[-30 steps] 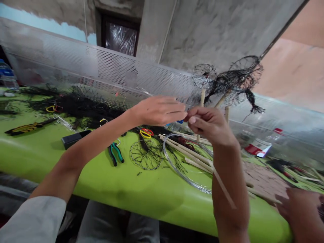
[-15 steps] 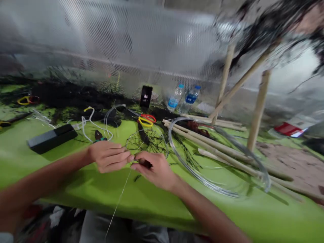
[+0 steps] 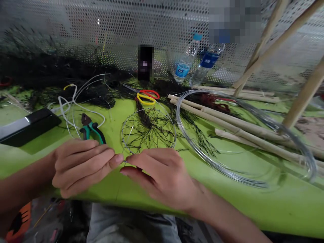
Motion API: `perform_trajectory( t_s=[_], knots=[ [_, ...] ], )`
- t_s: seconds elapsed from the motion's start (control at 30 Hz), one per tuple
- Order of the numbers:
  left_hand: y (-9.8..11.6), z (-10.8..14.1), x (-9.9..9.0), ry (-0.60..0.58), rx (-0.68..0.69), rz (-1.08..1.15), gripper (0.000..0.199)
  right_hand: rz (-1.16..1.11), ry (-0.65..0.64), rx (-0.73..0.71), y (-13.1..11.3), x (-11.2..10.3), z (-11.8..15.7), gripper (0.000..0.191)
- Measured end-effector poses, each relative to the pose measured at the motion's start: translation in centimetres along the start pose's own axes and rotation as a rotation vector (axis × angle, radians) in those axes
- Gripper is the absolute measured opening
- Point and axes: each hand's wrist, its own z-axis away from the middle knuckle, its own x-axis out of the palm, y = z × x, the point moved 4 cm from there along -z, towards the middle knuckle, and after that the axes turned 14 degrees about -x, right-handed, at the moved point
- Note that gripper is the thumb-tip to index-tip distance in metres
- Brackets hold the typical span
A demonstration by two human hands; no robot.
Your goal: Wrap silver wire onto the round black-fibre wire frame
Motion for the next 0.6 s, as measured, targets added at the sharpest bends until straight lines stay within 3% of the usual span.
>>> perform_trajectory(
  t_s=[0.13,0.3,0.4,0.53,0.6],
  knots=[
    [0.3,-1.0,-0.8,0.022,-0.008,-0.006,0.019,0.053,-0.006,-0.06,-0.6,-0.4,-0.1,0.009],
    [0.3,-1.9,-1.7,-0.062,-0.005,-0.032,0.021,0.045,0.001,-0.088,-1.1,-1.1,-0.4,0.007],
    [0.4,-1.8,-2.0,0.012,0.008,-0.058,0.018,-0.009,0.009,-0.05,-1.5,-1.7,-0.9,0.006],
    [0.6,-1.6,-2.2,0.071,-0.117,-0.028,0.019,0.054,0.005,-0.051,-2.6,-2.5,-1.4,0.006],
    [0.2,-1.3,-2.3,0.048,-0.285,0.112,0.019,0.146,0.005,-0.083,-3.3,-2.8,-1.4,0.005]
  ],
)
